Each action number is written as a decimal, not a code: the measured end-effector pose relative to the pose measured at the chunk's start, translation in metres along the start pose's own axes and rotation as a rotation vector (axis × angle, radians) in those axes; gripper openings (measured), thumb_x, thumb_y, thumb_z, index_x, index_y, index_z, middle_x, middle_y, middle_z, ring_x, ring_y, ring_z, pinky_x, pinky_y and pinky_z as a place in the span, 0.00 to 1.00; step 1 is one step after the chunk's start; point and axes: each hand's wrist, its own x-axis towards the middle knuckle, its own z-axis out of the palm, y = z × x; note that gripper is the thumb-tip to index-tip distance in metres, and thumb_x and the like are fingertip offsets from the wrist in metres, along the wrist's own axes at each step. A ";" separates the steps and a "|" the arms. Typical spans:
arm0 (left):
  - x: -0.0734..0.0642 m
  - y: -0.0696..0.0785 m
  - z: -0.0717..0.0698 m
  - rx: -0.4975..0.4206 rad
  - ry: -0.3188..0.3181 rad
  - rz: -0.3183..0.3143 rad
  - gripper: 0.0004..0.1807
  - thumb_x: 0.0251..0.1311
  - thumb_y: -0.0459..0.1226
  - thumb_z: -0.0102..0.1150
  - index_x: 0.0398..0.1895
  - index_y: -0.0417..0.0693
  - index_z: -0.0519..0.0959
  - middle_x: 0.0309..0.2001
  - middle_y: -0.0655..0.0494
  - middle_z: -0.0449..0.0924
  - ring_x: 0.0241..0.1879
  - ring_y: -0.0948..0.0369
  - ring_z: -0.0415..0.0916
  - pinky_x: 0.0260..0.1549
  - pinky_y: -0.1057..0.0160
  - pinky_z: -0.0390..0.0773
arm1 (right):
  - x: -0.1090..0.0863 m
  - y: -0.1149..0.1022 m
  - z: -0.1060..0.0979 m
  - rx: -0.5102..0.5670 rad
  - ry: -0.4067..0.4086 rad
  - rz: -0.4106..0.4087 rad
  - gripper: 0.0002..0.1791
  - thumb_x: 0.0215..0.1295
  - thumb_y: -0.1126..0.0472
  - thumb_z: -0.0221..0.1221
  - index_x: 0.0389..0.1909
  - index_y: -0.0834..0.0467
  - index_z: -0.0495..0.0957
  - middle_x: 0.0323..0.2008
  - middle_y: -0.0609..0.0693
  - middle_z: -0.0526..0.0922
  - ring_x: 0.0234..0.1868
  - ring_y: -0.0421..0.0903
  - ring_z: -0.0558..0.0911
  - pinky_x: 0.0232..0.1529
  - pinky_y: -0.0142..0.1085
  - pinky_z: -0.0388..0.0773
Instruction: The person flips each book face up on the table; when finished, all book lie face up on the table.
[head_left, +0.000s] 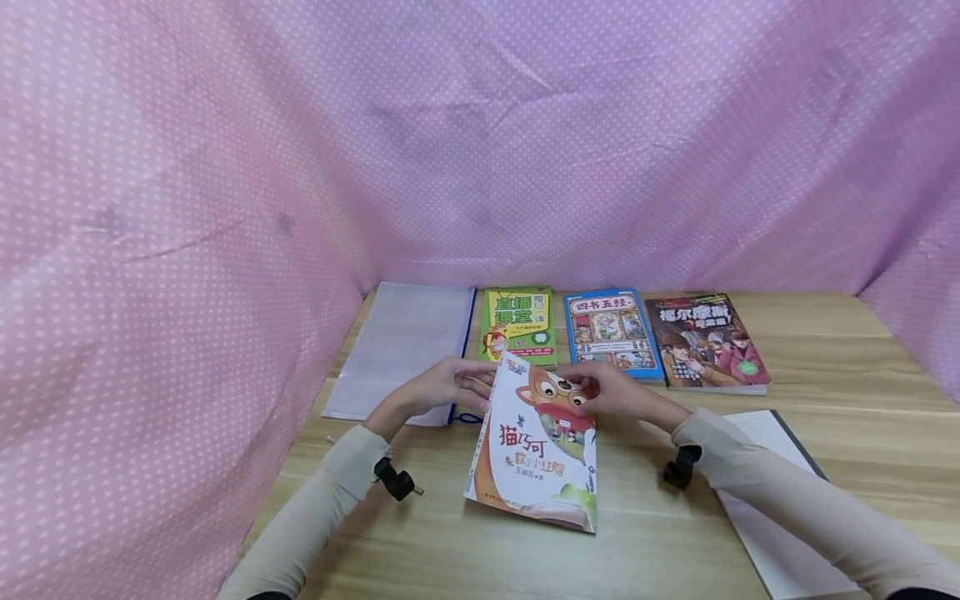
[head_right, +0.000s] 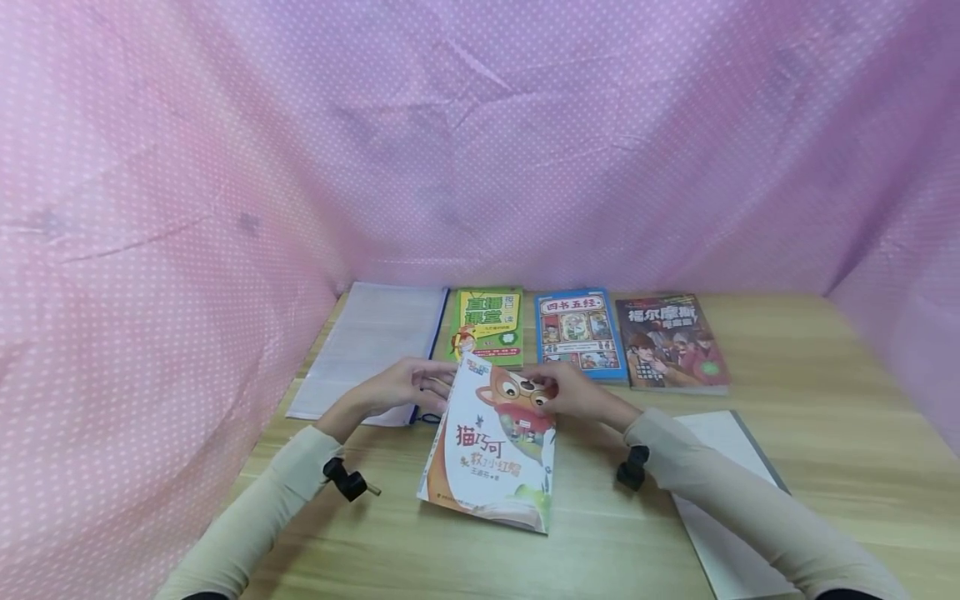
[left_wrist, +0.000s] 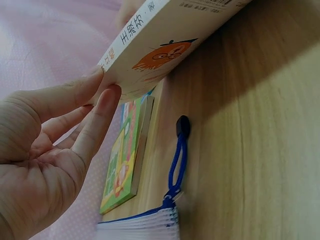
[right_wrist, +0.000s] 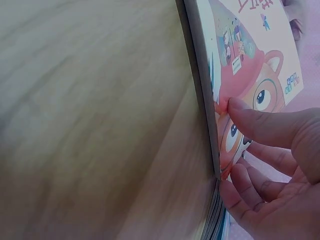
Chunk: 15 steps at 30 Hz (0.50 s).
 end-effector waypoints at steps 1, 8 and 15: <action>0.001 -0.001 0.001 0.001 0.002 -0.002 0.38 0.61 0.24 0.65 0.75 0.34 0.63 0.62 0.34 0.77 0.55 0.52 0.84 0.54 0.58 0.85 | -0.001 0.001 -0.001 -0.006 0.000 -0.008 0.33 0.55 0.66 0.73 0.64 0.64 0.77 0.48 0.56 0.84 0.44 0.48 0.80 0.45 0.38 0.80; 0.008 -0.006 0.008 -0.023 -0.010 -0.025 0.40 0.62 0.24 0.65 0.76 0.36 0.61 0.61 0.35 0.78 0.54 0.54 0.84 0.53 0.58 0.85 | -0.008 0.007 -0.007 -0.016 -0.019 0.015 0.29 0.57 0.65 0.73 0.61 0.63 0.79 0.50 0.56 0.84 0.45 0.47 0.78 0.45 0.37 0.78; 0.014 -0.007 0.013 -0.022 -0.009 -0.019 0.40 0.61 0.25 0.66 0.76 0.36 0.62 0.60 0.35 0.77 0.55 0.52 0.83 0.54 0.58 0.85 | -0.015 0.010 -0.012 -0.010 -0.021 0.013 0.28 0.58 0.65 0.73 0.61 0.65 0.79 0.44 0.54 0.82 0.41 0.48 0.74 0.38 0.33 0.73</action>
